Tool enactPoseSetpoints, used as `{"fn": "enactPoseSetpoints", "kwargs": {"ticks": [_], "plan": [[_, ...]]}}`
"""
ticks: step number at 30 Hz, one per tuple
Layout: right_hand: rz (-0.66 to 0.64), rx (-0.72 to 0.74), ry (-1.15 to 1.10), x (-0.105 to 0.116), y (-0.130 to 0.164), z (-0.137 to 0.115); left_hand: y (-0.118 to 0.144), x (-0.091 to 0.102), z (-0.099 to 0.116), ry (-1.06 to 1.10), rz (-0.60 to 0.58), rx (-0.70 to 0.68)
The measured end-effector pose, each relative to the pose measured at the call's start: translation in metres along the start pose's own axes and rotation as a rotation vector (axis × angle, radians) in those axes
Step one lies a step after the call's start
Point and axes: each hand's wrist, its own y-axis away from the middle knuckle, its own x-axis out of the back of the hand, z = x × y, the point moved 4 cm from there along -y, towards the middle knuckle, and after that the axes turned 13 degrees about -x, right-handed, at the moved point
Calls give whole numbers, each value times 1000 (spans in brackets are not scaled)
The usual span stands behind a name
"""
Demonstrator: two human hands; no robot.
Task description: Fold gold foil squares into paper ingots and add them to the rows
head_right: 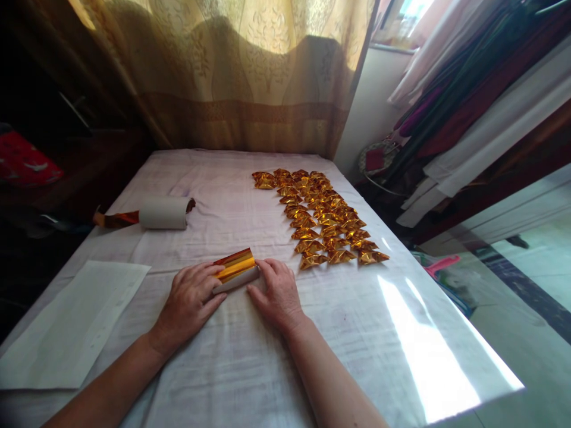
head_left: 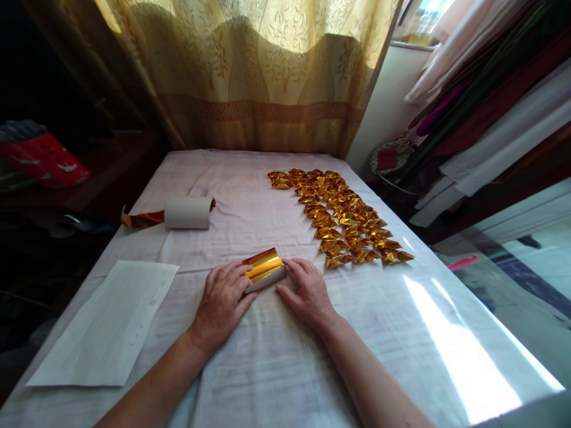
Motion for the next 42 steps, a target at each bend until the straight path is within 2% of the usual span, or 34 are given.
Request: {"fn": "enactPoseSetpoints", "kwargs": {"ticks": [4,7,9,13,15,17,20,22,24,26,28,30,32,34,36,39,42], "plan": [[36,37,-86,1,-1,3,2,0,-1,60,74,-89],[92,81,-150,6,-2,3,3,3,-2,137,148,-68],[109,113,-199,11,-3,-2,4,6,-4,199,187,45],[91,103,-344,21,-1,-14,7,7,-7,425,237,374],[67,43,-374,20,0,-17,7,4,-6,528,222,463],[31,-52,-355,15,0,-16,8,1,-7,530,190,493],[-16,-172,-248,6,0,-10,8,1,-11,359,212,422],[-34,-217,-124,2,-1,-6,7,4,-9,200,256,297],[-61,-251,4,0,-3,-5,4,5,-3,98,237,125],[-92,-283,97,0,-5,-5,1,2,7,84,125,-44],[-108,-321,140,1,-7,-7,1,-4,14,97,-17,-138],[-120,-364,123,4,-8,-7,4,-10,16,91,-123,-133],[-167,-382,39,7,-6,-6,6,-14,15,78,-172,-96],[-249,-333,-76,10,-2,-5,7,-16,15,73,-183,-65],[-307,-205,-141,14,2,-6,7,-16,14,73,-177,-35],[-279,7,-46,16,6,-9,6,-14,13,89,-164,-12],[-213,131,116,15,5,-14,5,-14,12,109,-150,-17]]}}
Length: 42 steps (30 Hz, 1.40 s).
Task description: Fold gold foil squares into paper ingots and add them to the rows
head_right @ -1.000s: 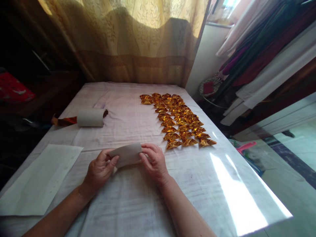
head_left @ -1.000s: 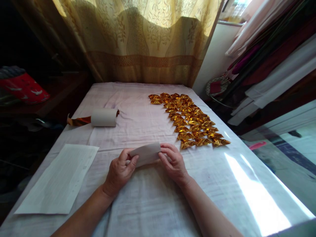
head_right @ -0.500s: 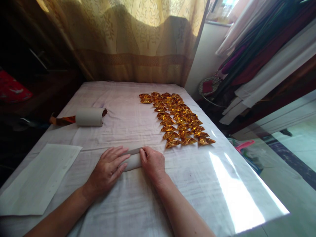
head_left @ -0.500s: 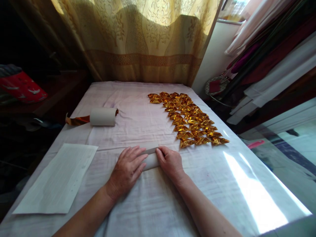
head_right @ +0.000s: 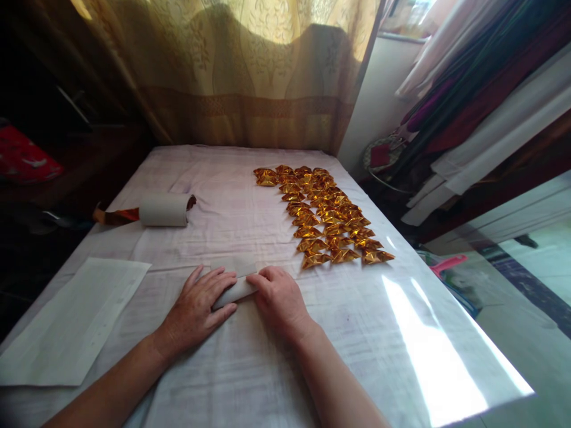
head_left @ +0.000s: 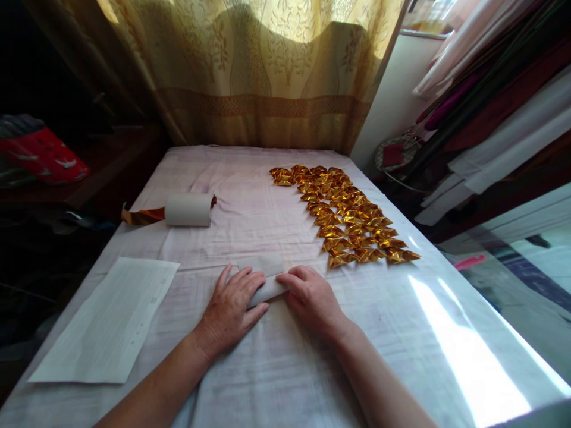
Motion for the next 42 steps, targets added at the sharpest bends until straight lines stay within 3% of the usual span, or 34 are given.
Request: {"fn": "enactPoseSetpoints", "kwargs": {"ticks": [5,9,15,21,31,36,42], "plan": [[37,112,156,1,-3,-7,1,2,-2,37,-9,-12],[-44,160,109,0,-3,-7,1,8,-3,61,-10,-19],[-63,40,-55,-3,-18,2,2,15,-15,57,104,27],[-14,-71,-53,-9,-34,1,4,14,-21,-4,198,35],[63,-96,-82,-15,-32,-1,0,13,8,-227,85,-69],[73,-90,-76,-16,-31,-2,1,1,23,-218,46,-118],[97,-85,-58,-17,-31,-1,5,-6,22,-179,12,-103]]}}
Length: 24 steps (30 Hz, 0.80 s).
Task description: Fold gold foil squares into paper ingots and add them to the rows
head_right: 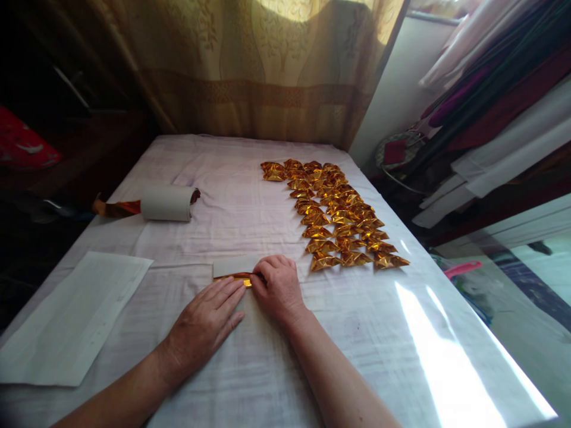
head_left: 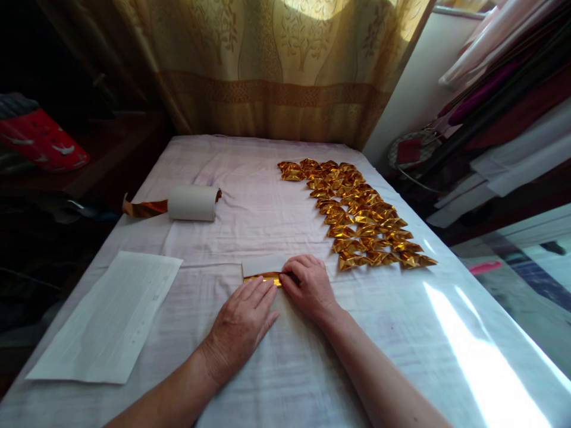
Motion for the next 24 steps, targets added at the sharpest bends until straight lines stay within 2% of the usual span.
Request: {"fn": "enactPoseSetpoints", "kwargs": {"ticks": [24], "plan": [[45,-38,-25,-3,1,6,-2,0,0,-37,-12,-19]]}}
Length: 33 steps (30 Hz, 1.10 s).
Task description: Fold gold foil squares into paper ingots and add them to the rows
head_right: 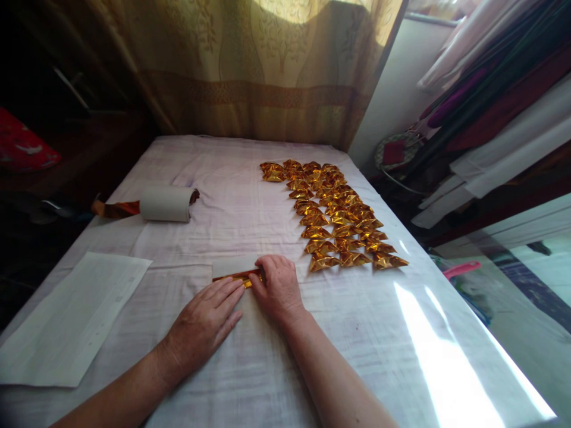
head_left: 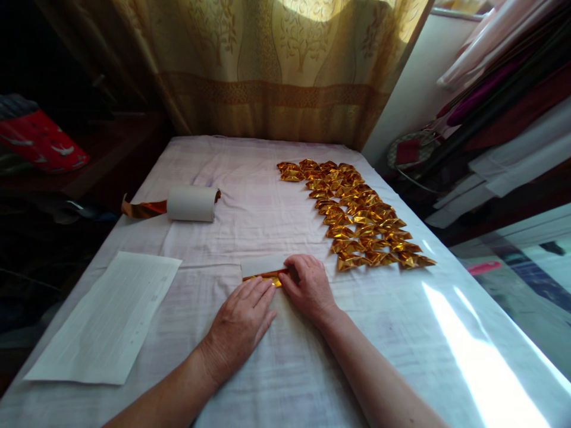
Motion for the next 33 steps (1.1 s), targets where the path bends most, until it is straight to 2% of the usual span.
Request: {"fn": "enactPoseSetpoints", "kwargs": {"ticks": [6,11,17,27,33], "plan": [[-14,42,-39,2,2,-2,0,0,0,-3,6,13],[-42,42,23,1,3,-5,0,0,0,6,12,21],[-102,32,46,4,7,5,2,-1,0,34,3,11],[-102,-10,40,7,9,11,-2,0,-1,21,-33,17],[-98,-11,38,7,8,13,13,4,-9,5,-6,-7]]}}
